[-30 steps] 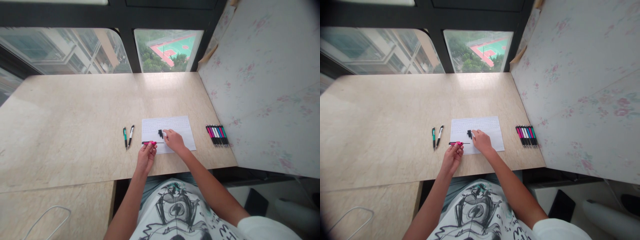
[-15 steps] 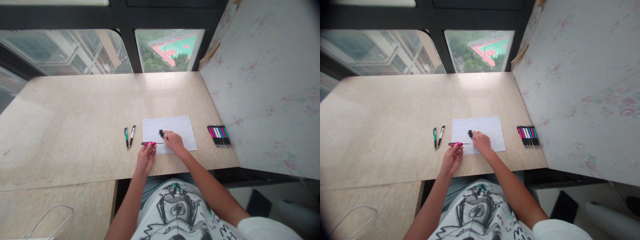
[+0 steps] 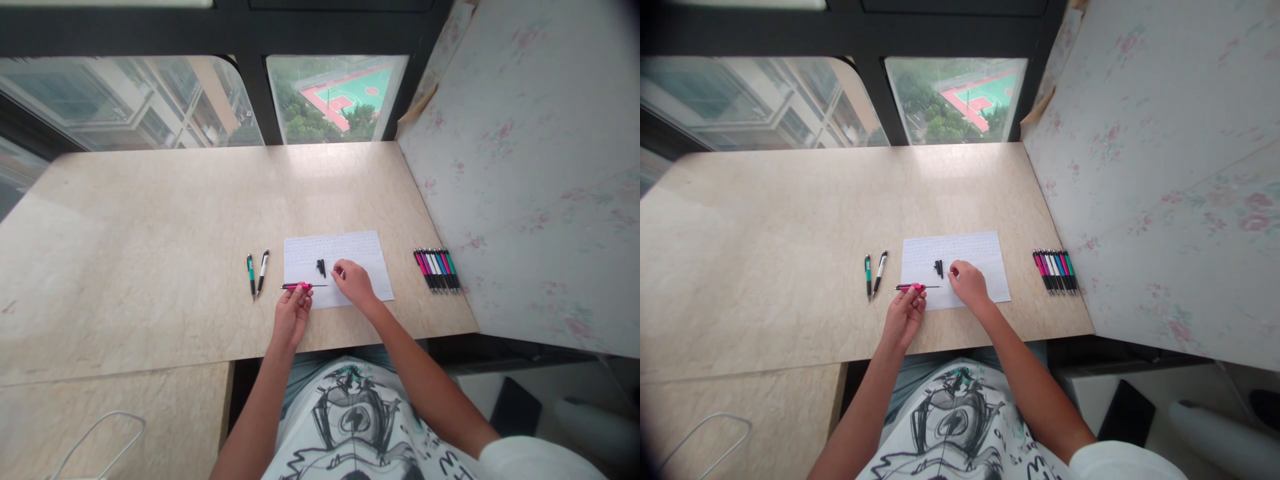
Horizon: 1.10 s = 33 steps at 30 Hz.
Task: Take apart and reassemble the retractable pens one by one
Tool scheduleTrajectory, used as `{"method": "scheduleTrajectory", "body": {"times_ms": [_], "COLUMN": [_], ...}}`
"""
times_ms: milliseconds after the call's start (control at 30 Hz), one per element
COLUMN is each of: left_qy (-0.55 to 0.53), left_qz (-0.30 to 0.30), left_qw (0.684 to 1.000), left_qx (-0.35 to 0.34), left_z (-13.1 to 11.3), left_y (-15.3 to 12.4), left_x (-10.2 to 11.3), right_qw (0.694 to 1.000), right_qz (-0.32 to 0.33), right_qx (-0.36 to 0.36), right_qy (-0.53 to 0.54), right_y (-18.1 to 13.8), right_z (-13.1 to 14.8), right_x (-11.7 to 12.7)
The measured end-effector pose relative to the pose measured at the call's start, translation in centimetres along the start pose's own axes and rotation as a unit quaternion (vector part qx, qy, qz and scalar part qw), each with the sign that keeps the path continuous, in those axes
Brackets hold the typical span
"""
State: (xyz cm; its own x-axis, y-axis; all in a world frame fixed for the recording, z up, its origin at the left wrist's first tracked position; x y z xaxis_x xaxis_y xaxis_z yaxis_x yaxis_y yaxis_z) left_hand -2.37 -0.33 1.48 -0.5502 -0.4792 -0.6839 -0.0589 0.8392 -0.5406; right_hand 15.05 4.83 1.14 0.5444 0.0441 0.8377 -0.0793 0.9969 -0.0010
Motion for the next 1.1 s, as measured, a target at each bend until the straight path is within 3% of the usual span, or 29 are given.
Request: {"method": "scheduleTrajectory", "body": {"times_ms": [167,300,533,1100], "left_qy": [-0.005,-0.011,-0.012,-0.004], "left_qz": [-0.009,-0.010,-0.015,-0.004], "left_qw": [1.000,1.000,1.000,1.000], "left_qx": [-0.012,-0.014,-0.016,0.007], "left_z": [0.0,0.1,0.2,1.0], "left_y": [0.1,0.3,0.3,-0.1], "left_x": [0.0,0.1,0.0,-0.1], "right_qw": [0.990,0.982,0.979,0.987], "right_qz": [-0.011,-0.003,-0.002,0.016], "right_qx": [0.003,0.003,0.007,0.039], "right_qy": [0.143,0.190,0.202,0.157], "right_y": [-1.2,-2.4,-2.7,-2.8], "right_z": [-0.5,-0.1,0.6,1.9], "right_x": [1.4,2.8,3.4,1.7]}}
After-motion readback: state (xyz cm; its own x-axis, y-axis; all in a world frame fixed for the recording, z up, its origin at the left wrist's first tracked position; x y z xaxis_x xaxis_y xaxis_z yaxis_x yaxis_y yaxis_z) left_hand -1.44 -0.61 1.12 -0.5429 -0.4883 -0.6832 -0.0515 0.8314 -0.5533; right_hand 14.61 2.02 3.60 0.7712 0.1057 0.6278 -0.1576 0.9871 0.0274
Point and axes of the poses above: each hand's wrist, its own y-axis towards the middle knuckle, its own x-axis out of the back of the hand, z = x × y, the point moved 1 cm from there along y, towards the middle knuckle, and after that the axes turned 10 degrees about -y, right-handed, at the moved point
